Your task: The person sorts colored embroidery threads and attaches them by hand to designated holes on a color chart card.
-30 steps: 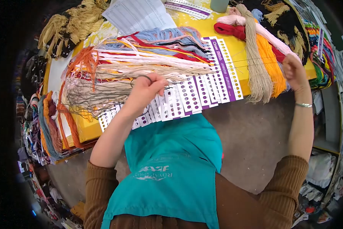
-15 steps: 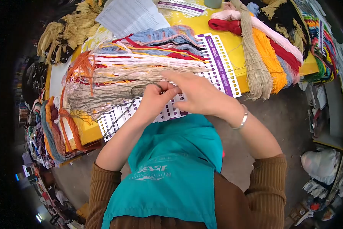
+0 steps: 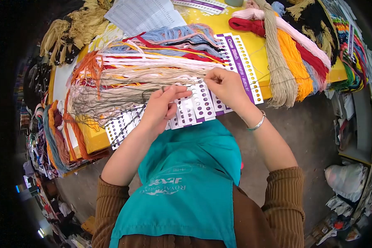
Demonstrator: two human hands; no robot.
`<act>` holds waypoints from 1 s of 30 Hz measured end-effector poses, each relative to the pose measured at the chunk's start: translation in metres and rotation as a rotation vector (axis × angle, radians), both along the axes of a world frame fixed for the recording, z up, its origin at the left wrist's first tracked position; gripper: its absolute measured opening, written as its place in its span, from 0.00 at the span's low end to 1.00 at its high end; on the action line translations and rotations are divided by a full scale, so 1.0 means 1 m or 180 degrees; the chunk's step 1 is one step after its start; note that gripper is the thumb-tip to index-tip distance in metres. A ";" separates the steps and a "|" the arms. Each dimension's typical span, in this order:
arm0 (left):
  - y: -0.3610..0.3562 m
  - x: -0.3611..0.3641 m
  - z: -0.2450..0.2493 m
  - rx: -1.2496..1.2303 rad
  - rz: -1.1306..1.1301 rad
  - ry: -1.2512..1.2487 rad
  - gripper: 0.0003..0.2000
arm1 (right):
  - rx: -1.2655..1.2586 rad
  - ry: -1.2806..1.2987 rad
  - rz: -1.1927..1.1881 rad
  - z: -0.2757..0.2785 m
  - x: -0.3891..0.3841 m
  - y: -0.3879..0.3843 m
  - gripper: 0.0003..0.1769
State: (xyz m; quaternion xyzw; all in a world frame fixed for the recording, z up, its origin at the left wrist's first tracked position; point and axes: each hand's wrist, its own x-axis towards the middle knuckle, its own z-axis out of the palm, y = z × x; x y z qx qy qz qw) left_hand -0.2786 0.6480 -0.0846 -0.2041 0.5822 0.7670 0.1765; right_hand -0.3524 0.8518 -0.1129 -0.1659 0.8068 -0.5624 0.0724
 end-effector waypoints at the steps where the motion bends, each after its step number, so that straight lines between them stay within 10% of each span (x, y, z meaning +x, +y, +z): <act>1: 0.002 0.000 0.001 0.0051 0.0034 -0.0087 0.17 | 0.0109 -0.0031 0.0063 -0.004 0.000 0.001 0.04; 30: 0.024 -0.028 -0.028 -0.1067 -0.0056 0.0582 0.04 | 0.0227 -0.0534 0.0354 -0.011 -0.008 0.000 0.07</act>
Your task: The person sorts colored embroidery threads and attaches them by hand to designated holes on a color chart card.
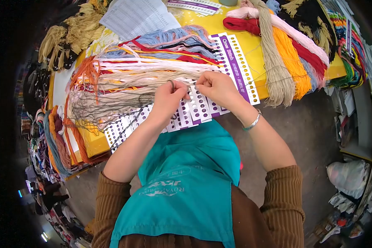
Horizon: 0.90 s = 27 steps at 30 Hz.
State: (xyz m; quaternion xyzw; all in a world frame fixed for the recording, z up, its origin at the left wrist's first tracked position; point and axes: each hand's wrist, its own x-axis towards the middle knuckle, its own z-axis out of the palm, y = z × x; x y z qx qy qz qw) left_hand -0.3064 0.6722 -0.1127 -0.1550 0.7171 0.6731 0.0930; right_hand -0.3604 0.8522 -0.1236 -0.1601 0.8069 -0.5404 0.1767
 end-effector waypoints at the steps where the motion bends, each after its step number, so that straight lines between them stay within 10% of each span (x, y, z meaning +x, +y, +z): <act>1: -0.004 0.001 -0.002 -0.0011 -0.0014 0.0151 0.04 | 0.0181 0.0067 0.0037 0.004 0.000 -0.001 0.08; 9: -0.003 0.002 0.028 0.1308 -0.0420 -0.0701 0.08 | 0.0323 0.0056 -0.0103 0.002 -0.008 -0.009 0.15; 17: 0.002 -0.029 0.014 -0.1187 -0.1550 0.0317 0.10 | -0.0465 -0.0924 0.0420 0.010 -0.018 -0.002 0.15; 21: -0.032 -0.031 0.013 0.1986 -0.0688 -0.1180 0.09 | 0.0056 -0.0968 0.0282 0.013 -0.022 -0.006 0.13; 27: -0.197 -0.008 0.055 0.2851 0.0342 -0.0457 0.15 | 0.0094 -0.1058 0.0401 0.018 -0.022 -0.005 0.08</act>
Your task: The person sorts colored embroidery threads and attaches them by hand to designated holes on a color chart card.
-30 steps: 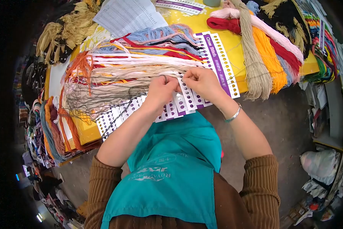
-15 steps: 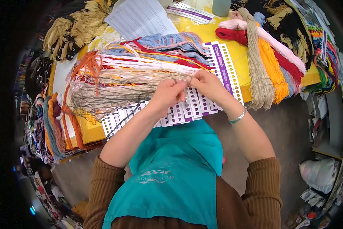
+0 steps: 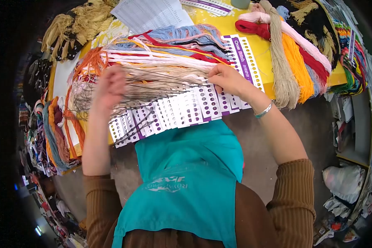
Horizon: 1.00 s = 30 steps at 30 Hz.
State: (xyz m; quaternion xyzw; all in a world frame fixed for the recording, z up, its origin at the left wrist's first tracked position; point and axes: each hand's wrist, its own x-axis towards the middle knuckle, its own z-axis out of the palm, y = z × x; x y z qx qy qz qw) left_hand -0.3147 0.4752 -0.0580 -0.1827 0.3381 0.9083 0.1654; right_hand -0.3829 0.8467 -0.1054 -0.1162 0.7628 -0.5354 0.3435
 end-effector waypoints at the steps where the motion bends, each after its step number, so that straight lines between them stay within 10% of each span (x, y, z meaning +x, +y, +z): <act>1: -0.038 0.003 0.009 0.0043 0.0525 -0.0068 0.12 | 0.0039 0.0000 0.0002 0.002 0.000 -0.001 0.08; 6: -0.175 0.038 0.003 -0.1248 0.2384 -0.0197 0.04 | -0.0028 0.0036 -0.0094 0.001 0.002 -0.001 0.08; 15: 0.057 0.069 -0.003 0.0170 0.0431 0.0715 0.23 | -0.0444 0.1405 -0.0428 -0.005 0.034 -0.029 0.07; 30: 0.123 0.063 -0.006 -0.0150 0.0178 0.1004 0.24 | -0.2091 -0.0499 -0.0979 0.040 0.091 -0.107 0.05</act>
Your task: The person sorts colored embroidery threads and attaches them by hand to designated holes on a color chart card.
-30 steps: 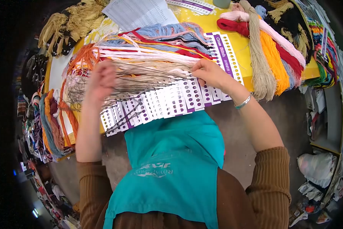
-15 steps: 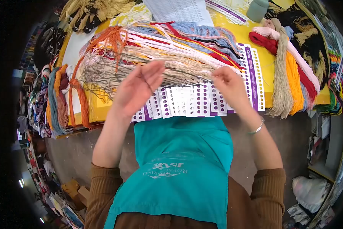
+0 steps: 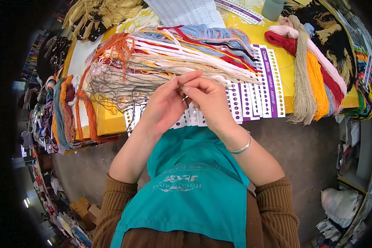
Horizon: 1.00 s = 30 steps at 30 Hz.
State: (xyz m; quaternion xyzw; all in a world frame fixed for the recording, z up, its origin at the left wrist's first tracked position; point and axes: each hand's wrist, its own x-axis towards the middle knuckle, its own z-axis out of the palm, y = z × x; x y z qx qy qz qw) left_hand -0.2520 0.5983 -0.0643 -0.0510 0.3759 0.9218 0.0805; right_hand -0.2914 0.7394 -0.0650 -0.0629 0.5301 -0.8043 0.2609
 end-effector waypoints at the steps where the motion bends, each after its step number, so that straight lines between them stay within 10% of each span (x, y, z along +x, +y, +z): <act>1: 0.000 0.000 -0.001 -0.0017 -0.0011 0.0018 0.24 | -0.0044 -0.0094 -0.0001 -0.003 -0.001 0.001 0.05; 13: -0.022 0.001 0.007 -0.0321 0.0061 -0.0383 0.17 | -0.0685 0.0113 -0.0979 -0.013 -0.009 0.025 0.02; 16: -0.103 0.018 0.004 0.0724 0.0407 -0.0244 0.03 | -0.1733 -0.0595 -0.1081 0.015 -0.038 0.102 0.08; 18: -0.191 0.039 0.013 -0.0084 0.0916 -0.0064 0.09 | -0.3030 -0.0768 -0.0850 0.014 -0.063 0.189 0.14; 25: -0.540 0.204 0.074 -0.0151 0.3358 -0.0370 0.18 | 0.0601 0.0698 -0.4928 0.042 -0.075 0.558 0.06; 27: -0.556 0.219 0.107 -0.0820 0.3709 -0.0301 0.20 | 0.1049 0.1149 -0.5019 0.061 -0.085 0.671 0.05; 30: -0.522 0.163 0.114 -0.1693 0.3350 0.0067 0.14 | 0.1599 0.2783 -0.3764 0.110 -0.100 0.549 0.13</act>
